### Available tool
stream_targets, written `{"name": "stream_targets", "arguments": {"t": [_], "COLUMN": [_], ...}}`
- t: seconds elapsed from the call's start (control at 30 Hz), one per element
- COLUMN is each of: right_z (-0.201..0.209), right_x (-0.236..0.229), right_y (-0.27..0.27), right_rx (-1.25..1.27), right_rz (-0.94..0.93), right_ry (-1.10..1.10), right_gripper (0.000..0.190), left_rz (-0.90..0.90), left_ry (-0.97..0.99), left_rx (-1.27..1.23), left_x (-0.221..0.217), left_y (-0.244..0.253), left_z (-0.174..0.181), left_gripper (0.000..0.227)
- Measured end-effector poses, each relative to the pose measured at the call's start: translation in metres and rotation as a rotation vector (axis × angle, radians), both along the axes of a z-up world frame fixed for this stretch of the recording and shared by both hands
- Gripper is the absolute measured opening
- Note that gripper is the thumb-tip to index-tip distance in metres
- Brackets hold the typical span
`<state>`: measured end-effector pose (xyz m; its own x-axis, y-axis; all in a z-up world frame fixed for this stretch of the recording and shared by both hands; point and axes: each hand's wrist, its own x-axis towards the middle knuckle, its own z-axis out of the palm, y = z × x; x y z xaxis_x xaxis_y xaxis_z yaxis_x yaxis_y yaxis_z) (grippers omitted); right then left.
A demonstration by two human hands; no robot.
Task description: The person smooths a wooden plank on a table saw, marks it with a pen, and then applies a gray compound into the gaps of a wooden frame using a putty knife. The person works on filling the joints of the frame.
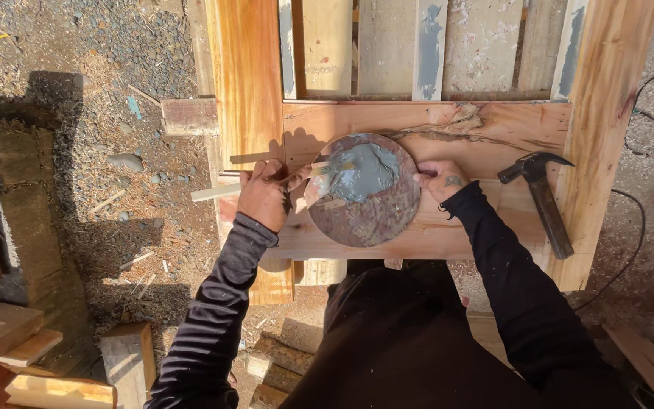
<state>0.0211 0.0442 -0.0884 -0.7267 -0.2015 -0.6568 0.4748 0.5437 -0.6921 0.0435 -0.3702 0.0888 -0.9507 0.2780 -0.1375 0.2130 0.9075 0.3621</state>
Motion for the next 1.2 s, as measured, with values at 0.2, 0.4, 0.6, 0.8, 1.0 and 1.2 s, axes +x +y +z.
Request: {"name": "stream_targets", "arguments": {"t": [0.2,0.4,0.6,0.8,1.0,1.2], "right_z": [-0.022,-0.02,-0.01,0.005,-0.005,-0.021], "right_x": [-0.003,0.032,0.055,0.059,0.07,0.075], "right_y": [0.012,-0.002,-0.025,0.063,0.115,0.118], "right_rx": [-0.043,-0.224,-0.258,-0.166,-0.115,-0.15], "right_rz": [0.032,-0.143,-0.426,-0.488,-0.509,-0.546], "right_ry": [-0.039,0.052,0.251,0.369,0.305,0.263], "right_gripper": [0.036,0.031,0.025,0.021,0.021,0.023], "left_rz": [-0.027,-0.028,0.034,0.043,0.116,0.138], "left_ry": [-0.04,-0.236,-0.154,-0.084,0.005,0.057], "left_rx": [-0.039,0.023,0.501,0.316,0.082,0.023], "left_x": [0.037,0.052,-0.013,-0.083,-0.097,-0.091], "left_y": [-0.018,-0.028,0.004,0.102,0.16,0.166], "left_z": [-0.028,-0.011,0.019,-0.023,-0.082,-0.095], "left_gripper": [0.064,0.058,0.048,0.038,0.05,0.05]}}
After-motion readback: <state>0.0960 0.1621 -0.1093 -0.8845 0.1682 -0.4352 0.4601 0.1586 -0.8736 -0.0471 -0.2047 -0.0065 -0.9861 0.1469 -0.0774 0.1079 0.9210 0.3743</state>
